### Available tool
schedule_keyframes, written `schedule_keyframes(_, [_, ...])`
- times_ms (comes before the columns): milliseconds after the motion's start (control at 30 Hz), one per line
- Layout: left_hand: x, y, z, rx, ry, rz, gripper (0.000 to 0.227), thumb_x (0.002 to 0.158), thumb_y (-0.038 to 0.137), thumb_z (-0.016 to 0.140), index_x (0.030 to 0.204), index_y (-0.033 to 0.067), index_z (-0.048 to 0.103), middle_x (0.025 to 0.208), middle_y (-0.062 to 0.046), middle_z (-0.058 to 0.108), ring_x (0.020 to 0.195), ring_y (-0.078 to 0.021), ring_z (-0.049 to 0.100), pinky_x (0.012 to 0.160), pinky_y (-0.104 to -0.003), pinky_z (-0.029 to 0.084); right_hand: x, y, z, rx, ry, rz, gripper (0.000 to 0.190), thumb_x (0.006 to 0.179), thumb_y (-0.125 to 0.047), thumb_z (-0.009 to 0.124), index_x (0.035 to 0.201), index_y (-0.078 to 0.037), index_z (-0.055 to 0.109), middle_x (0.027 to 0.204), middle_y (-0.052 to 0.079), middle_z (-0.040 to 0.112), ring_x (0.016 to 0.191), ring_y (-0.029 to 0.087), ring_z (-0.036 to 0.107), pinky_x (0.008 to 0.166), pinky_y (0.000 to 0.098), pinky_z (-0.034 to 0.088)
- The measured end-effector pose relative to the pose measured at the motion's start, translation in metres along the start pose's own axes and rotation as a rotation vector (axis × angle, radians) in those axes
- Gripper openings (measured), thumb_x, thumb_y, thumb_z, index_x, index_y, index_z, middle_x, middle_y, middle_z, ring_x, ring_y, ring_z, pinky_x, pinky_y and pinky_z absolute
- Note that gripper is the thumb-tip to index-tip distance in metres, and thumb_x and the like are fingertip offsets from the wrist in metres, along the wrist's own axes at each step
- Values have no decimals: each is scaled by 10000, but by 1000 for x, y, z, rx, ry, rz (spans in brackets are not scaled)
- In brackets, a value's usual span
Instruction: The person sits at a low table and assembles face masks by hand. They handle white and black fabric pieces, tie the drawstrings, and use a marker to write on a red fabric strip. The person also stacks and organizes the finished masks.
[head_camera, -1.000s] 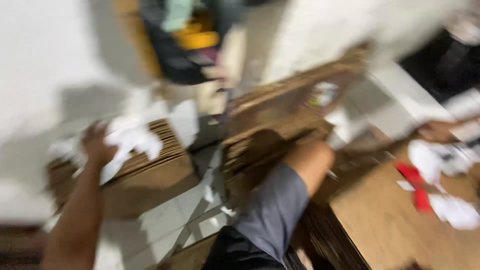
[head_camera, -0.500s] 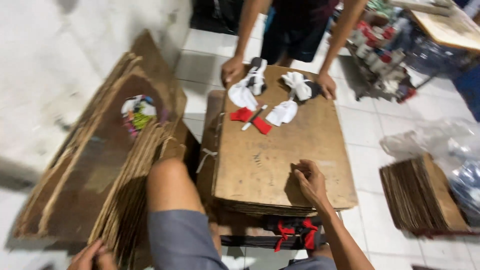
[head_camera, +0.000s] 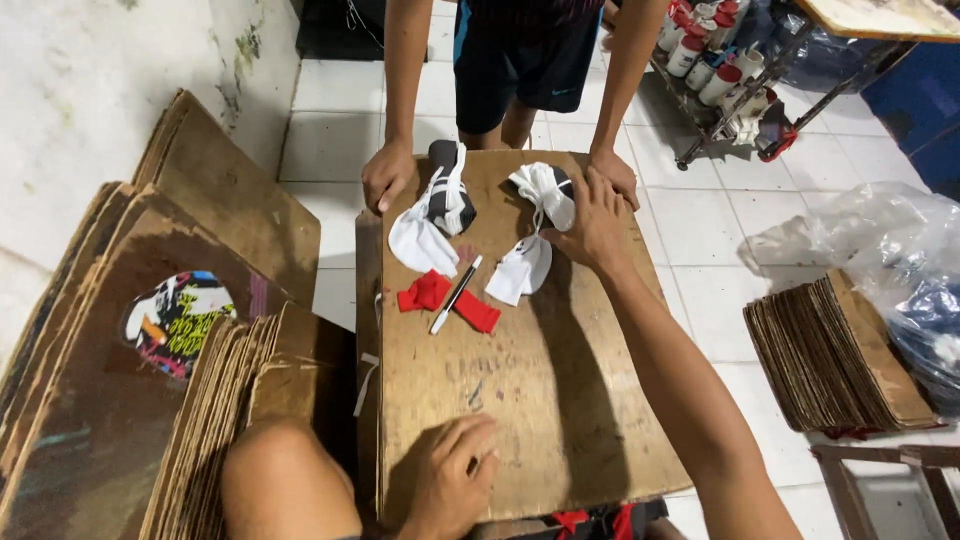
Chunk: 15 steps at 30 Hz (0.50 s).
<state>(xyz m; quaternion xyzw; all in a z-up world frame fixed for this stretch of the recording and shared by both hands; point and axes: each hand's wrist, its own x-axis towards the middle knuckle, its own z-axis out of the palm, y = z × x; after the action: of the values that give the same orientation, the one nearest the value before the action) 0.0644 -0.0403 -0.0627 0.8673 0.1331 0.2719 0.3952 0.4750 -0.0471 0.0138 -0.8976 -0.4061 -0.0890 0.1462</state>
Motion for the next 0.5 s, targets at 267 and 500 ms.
schedule_keyframes(267, [48,0,-37,-68,49,29,348,886,98,697,1217,0,663,1141,-182,751,1003,-279,780,842,-352,678,36,45,-2,8,57,-152,714,702,-228,831,1361,-43,627,1070,202,744,820,395,723,641,510,559])
schedule_keyframes(500, [200,122,-60,-28,190,456,889,702,150,875,1462,-22,447,1415,-279,501,1298,-482,510,1164,-590,348,-68,-36,-230,253,-189,-296,721,579,-172,864,1283,-177,711,1178,110,732,1109,365,698,922,516,536])
